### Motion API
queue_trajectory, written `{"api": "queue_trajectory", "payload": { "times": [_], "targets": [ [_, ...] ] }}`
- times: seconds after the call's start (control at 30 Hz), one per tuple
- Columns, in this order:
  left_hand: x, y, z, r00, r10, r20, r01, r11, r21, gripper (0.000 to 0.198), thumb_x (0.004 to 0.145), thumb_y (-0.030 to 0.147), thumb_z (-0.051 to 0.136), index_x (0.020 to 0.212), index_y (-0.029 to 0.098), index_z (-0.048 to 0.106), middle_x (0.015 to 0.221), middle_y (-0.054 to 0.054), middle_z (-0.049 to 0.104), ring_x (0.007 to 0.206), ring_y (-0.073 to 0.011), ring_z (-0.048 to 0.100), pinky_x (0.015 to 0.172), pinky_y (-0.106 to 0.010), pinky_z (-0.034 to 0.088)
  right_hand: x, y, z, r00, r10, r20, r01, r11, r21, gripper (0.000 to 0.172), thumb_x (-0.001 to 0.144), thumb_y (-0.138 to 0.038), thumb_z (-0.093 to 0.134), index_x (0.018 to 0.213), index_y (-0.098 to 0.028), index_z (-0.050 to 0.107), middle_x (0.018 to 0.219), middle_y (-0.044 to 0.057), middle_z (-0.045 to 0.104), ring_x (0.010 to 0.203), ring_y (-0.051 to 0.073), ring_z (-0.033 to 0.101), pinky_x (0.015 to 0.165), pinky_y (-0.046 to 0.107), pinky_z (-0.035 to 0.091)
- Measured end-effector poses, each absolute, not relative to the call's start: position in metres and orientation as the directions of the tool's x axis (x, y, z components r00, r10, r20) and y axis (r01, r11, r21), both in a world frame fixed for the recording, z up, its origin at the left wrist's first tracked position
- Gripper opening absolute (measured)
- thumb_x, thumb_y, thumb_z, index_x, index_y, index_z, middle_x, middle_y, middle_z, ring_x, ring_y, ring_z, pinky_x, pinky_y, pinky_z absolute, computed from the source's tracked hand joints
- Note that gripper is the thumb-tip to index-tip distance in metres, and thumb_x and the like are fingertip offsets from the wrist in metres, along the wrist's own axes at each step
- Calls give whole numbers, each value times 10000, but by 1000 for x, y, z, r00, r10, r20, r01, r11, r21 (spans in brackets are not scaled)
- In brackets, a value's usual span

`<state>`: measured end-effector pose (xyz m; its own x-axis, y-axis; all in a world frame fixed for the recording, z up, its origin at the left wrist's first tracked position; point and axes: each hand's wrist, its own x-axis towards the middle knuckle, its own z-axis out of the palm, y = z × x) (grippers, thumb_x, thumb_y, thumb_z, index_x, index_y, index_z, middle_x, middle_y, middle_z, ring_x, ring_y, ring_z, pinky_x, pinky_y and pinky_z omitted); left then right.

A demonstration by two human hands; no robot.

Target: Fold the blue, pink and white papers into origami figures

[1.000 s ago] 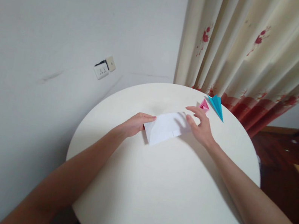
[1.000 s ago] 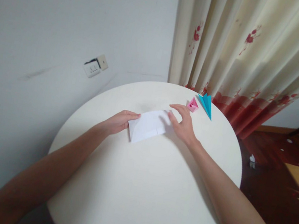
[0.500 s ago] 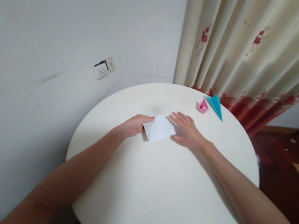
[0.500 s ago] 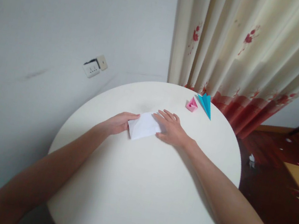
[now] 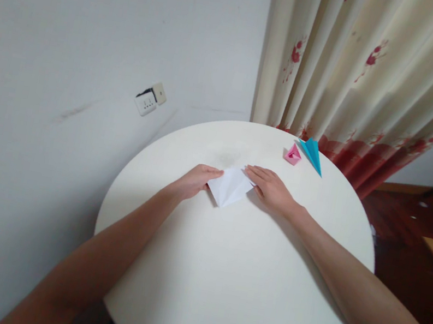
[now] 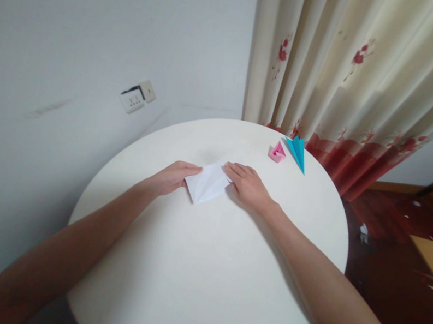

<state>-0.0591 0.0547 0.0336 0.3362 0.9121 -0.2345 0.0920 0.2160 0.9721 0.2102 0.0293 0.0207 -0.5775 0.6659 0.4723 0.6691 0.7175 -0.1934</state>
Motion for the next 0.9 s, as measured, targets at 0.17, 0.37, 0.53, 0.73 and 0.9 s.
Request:
{"api": "queue_trajectory", "payload": {
  "times": [0.17, 0.37, 0.53, 0.73, 0.9],
  "targets": [
    [-50, 55, 30, 243, 970, -20, 34, 12, 999, 525, 691, 566, 815, 934, 104, 763, 880, -101, 745, 731, -181, 649, 681, -284, 487, 207, 28, 24, -520, 655, 548, 656, 718, -235, 572, 926, -114, 457, 1491, -202, 479, 1504, 125, 524, 1399, 292, 474, 1135, 558, 414],
    [-35, 41, 47, 0, 943, 333, 119, -331, 936, 438, 822, 544, 718, 983, 142, 781, 995, -65, 764, 919, -228, 677, 829, -299, 510, 191, 16, 35, -474, 576, 666, 559, 781, -278, 623, 977, -146, 397, 1585, -246, 305, 1612, 112, 367, 1496, 267, 320, 1195, 577, 339],
    [-29, 30, 56, -82, 893, 442, 187, -422, 887, 375, 879, 474, 678, 1044, 154, 782, 1091, -59, 762, 1034, -254, 671, 950, -344, 502, 181, 0, 43, -527, 488, 695, 396, 865, -307, 660, 992, -245, 414, 1615, -262, 200, 1633, 101, 328, 1504, 268, 297, 1211, 553, 314],
    [-28, 29, 53, -31, 902, 432, 168, -421, 891, 362, 879, 462, 673, 1014, 148, 791, 1058, -78, 769, 993, -260, 696, 914, -344, 522, 187, -7, 48, -360, 620, 697, 211, 782, -586, 528, 1014, -472, 426, 1501, -268, 445, 1461, 118, 561, 1344, 279, 519, 1114, 509, 425],
    [-23, 19, 52, 48, 908, 417, 220, -416, 882, 326, 875, 452, 681, 1009, 180, 801, 1073, -83, 769, 1030, -270, 698, 951, -355, 520, 185, -2, 45, -185, 775, 604, 187, 632, -752, 505, 949, -553, 554, 1339, -235, 589, 1243, 110, 704, 1111, 260, 664, 964, 435, 524]
  ]
}}
